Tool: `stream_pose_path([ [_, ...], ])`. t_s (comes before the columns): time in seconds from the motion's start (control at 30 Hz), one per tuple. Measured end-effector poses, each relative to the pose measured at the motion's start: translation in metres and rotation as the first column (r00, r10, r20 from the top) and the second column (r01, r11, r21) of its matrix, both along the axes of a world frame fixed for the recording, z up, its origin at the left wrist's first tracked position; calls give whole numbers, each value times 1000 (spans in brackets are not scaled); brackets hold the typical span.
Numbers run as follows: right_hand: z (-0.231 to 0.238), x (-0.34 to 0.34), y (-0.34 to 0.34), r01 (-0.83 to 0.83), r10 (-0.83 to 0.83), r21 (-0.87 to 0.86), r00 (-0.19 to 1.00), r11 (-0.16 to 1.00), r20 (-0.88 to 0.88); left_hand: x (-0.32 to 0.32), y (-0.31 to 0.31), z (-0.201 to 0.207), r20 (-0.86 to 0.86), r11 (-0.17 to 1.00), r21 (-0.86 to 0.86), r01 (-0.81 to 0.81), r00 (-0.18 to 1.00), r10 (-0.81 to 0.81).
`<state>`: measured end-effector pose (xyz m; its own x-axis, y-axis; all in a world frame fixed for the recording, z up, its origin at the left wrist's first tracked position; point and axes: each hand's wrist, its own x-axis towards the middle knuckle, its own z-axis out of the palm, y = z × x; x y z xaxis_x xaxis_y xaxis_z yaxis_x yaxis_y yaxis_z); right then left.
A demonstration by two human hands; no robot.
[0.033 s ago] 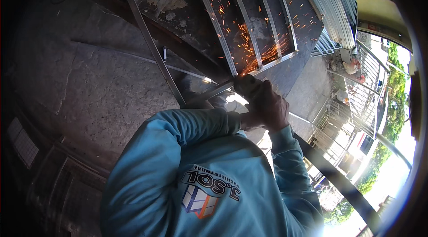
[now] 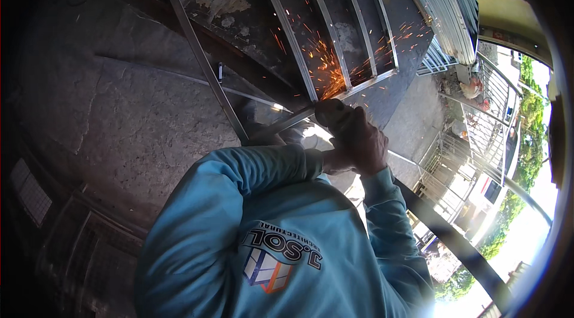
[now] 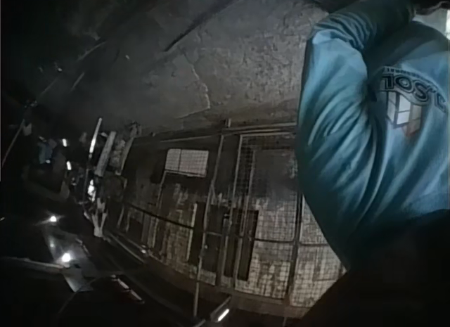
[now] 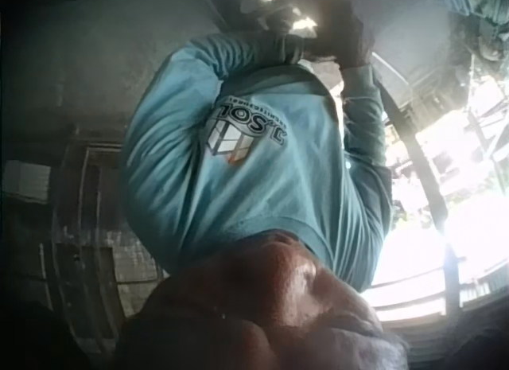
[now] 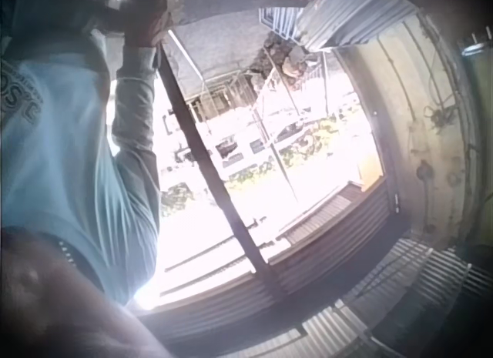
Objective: Grinding the edges of a metal frame using an angle grinder.
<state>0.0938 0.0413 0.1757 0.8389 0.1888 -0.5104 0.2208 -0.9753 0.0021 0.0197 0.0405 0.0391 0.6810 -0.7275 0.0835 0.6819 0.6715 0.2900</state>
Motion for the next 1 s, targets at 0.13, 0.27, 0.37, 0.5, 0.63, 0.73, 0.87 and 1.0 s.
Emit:
stream_pose_path([
  [0.13,3,-2,-2,-30,29,-18,998,999,-47,-8,-2,-3,-52,996,-69,-54,997,50],
  [0.27,-1,2,-3,-38,38,34,999,999,6,1,3,1,-184,998,-28,-48,982,42],
  [0.37,-5,9,-12,135,-135,9,988,991,74,10,18,21,-118,985,167,39,993,-19],
  [0.5,-15,2,-67,413,-497,395,857,821,136,11,51,44,145,728,651,214,906,-397],
  [0.63,-38,-32,-145,593,-702,687,692,420,-168,-12,100,29,500,578,759,-300,837,-222],
  [0.73,-37,-62,-170,680,-723,715,577,166,-381,-2,152,26,472,355,816,-457,880,46],
  [0.87,-26,-89,-168,725,-602,671,469,-156,-646,27,202,30,617,-17,787,-617,786,35],
  [1.0,-28,-109,-172,663,-505,663,462,-349,-729,45,192,43,744,-119,483,-867,479,-465],
])
